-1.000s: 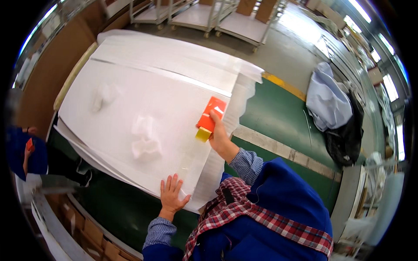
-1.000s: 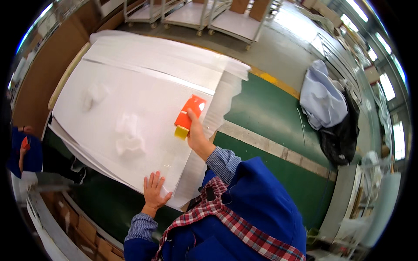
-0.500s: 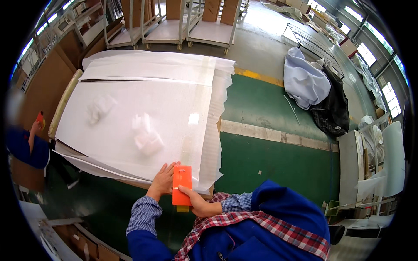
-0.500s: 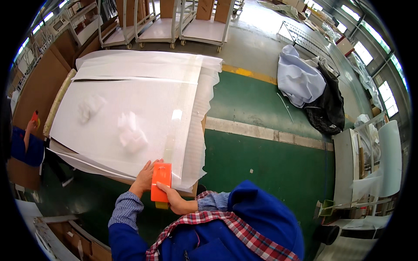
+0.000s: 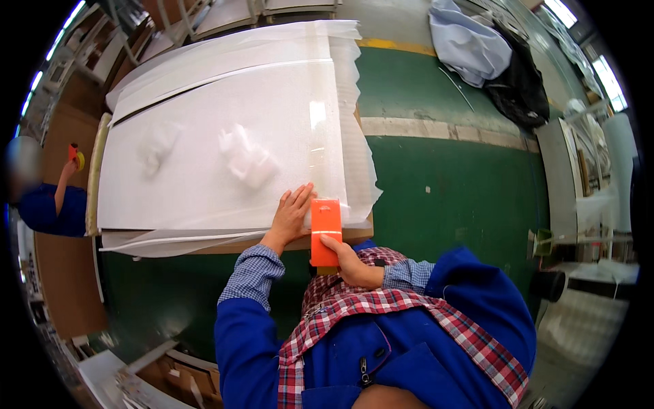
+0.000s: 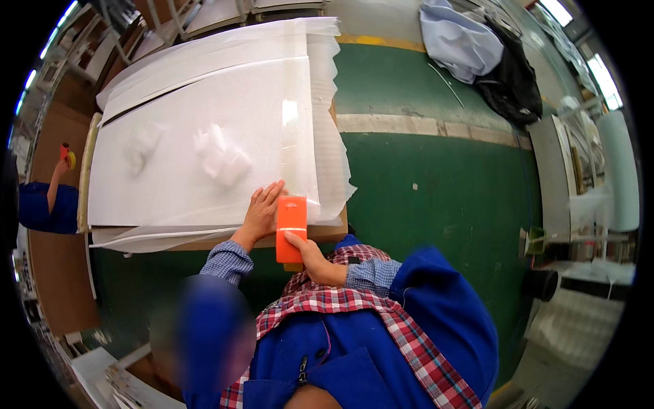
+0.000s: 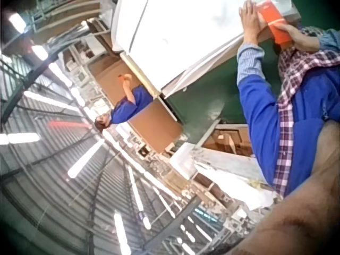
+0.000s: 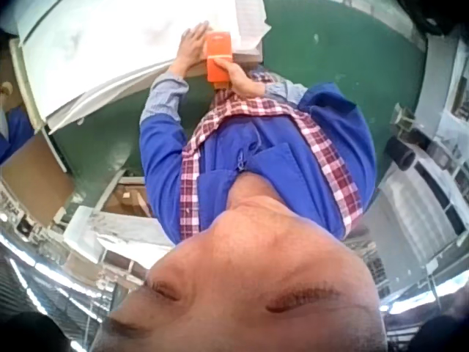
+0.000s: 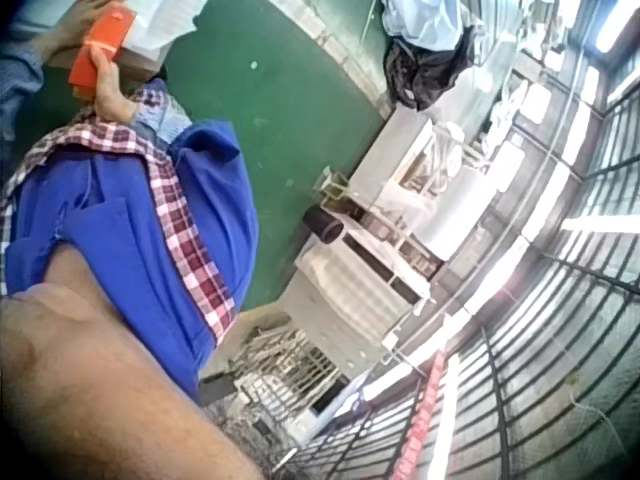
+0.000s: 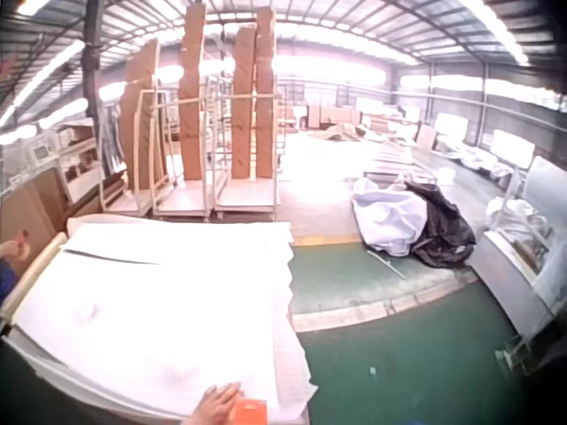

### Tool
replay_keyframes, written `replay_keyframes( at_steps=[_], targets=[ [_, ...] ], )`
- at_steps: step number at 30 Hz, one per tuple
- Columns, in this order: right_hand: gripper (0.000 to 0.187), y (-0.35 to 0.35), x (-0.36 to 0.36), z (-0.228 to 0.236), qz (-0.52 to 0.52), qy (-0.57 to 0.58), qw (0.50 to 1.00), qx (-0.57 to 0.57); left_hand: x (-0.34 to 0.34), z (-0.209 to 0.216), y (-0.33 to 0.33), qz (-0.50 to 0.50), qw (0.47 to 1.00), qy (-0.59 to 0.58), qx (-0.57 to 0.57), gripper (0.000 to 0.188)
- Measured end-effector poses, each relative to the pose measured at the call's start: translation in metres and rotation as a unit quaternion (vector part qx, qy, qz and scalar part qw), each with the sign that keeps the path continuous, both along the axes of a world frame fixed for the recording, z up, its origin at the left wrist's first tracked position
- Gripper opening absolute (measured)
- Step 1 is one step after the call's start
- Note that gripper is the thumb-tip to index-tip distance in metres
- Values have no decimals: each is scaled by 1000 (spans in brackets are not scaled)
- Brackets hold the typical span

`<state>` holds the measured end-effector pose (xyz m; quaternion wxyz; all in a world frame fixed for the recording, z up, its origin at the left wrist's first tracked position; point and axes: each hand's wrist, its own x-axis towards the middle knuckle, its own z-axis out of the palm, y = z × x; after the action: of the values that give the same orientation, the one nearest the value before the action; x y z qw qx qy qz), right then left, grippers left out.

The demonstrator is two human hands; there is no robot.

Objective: The person wraps a large white rectangular object with white paper and secures it with orange tape. They smooth the paper, fold edges, and apply tape along seams while a coworker assists on the opposite side.

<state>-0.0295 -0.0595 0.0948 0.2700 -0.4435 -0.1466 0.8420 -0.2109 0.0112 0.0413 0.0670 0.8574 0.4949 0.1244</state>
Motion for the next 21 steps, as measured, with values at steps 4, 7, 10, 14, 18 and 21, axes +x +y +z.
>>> replay_keyframes(
  at_steps=[4, 7, 10, 14, 18, 21],
  targets=[
    [42, -60, -5, 7, -24, -22, 996, -79, 0, -5, 6, -17, 998, -60, -7, 92],
    [42, -78, -8, -9, -4, -59, 996, -61, -3, -5, 8, -26, 997, -58, -39, 97],
    [43, -74, -13, -31, 4, -139, 990, -12, -12, -17, 11, -33, 989, -111, -95, 96],
    [42, -63, -17, -30, 12, -158, 987, -15, -12, -6, 7, -43, 983, -137, -111, 91],
    [39, -48, -13, -26, 9, -178, 984, -5, 17, 18, 1, -42, 996, 10, -75, 91],
    [41, -35, -2, -49, 77, -234, 967, 70, 12, 1, 5, -47, 998, 33, -13, 93]
  ],
)
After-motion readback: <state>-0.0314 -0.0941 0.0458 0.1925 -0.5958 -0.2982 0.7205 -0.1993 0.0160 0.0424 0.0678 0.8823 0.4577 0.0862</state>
